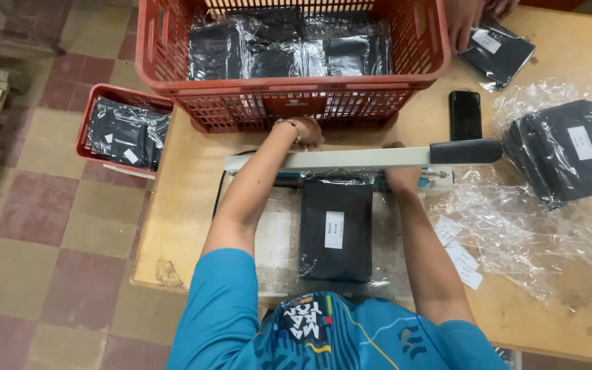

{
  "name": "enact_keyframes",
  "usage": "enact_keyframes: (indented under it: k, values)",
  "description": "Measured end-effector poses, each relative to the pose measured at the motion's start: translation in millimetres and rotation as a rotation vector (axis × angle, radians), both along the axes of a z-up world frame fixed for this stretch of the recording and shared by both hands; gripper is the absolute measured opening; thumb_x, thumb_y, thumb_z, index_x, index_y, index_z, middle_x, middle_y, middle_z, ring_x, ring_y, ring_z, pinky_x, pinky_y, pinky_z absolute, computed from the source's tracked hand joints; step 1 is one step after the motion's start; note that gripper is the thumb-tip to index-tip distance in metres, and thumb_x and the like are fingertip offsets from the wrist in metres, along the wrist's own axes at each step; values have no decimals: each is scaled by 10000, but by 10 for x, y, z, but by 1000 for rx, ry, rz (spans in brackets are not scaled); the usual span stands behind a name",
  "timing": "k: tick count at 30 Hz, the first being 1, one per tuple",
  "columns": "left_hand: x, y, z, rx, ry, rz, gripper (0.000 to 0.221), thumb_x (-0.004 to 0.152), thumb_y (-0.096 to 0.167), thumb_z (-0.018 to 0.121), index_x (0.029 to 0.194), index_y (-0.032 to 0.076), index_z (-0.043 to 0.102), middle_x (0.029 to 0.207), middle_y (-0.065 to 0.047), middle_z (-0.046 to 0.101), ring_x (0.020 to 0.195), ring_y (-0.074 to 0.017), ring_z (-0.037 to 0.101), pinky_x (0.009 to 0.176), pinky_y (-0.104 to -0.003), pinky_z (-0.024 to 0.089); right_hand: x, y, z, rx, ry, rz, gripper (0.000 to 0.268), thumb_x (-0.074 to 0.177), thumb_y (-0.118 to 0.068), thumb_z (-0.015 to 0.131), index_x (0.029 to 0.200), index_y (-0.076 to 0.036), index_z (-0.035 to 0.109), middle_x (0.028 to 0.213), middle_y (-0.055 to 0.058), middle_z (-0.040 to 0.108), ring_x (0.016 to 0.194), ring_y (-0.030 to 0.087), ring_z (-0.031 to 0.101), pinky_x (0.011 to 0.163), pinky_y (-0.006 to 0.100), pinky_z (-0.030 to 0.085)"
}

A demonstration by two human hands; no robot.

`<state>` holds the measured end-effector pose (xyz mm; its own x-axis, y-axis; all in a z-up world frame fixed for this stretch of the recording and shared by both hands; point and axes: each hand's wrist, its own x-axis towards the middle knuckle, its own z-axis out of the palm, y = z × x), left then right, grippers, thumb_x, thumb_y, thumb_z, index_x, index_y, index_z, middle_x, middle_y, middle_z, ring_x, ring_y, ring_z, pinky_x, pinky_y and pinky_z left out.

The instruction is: Seal plastic bags containing black items using a manual heat sealer

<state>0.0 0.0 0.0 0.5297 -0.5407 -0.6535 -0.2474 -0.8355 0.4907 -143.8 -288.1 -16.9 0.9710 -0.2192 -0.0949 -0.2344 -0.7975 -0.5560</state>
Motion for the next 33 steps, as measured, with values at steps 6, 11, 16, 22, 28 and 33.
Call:
enact_keyframes:
  k: [6,11,16,22,28,33]
  values:
    - [231,143,-1150,60,-48,-33,380,914,406,638,1054,91,797,968,-127,770,893,-305,742,768,-396,606,-23,-20,-172,61,-155,-42,300,880,-429,700,1125,-267,638,967,81,723,1076,363,674,941,518,532]
    - [35,183,-602,-11,-40,-11,309,878,375,680,1053,150,797,1007,-77,767,929,-281,732,818,-391,593,-636,61,480,-325,-243,134,182,836,-262,748,808,-84,721,739,150,677,785,398,692,713,511,575]
    - [-221,92,-1,-40,4,44,339,855,269,650,1100,77,784,1070,-118,764,967,-297,714,868,-399,574,-545,421,1491,-214,-738,629,207,922,-260,740,764,-173,638,663,6,546,639,239,588,630,359,512]
    - [-310,89,351,-77,17,102,346,832,318,697,1084,96,783,1021,-103,767,911,-251,725,857,-387,573,27,666,1722,-465,245,488,758,1035,-648,266,1214,-15,644,1198,259,685,1142,448,657,975,584,496]
    - [-318,95,247,-76,43,143,330,802,300,742,1051,89,792,985,-119,770,893,-263,746,841,-367,580,136,464,1070,-443,316,429,943,918,-809,270,1130,-8,721,1124,269,734,1096,469,687,909,552,535]
    - [-277,90,82,-14,37,126,331,785,295,764,1052,101,787,944,-113,771,860,-250,759,807,-357,589,153,371,785,-399,268,427,945,852,-909,320,1191,-107,685,1088,255,739,1072,460,702,910,538,548]
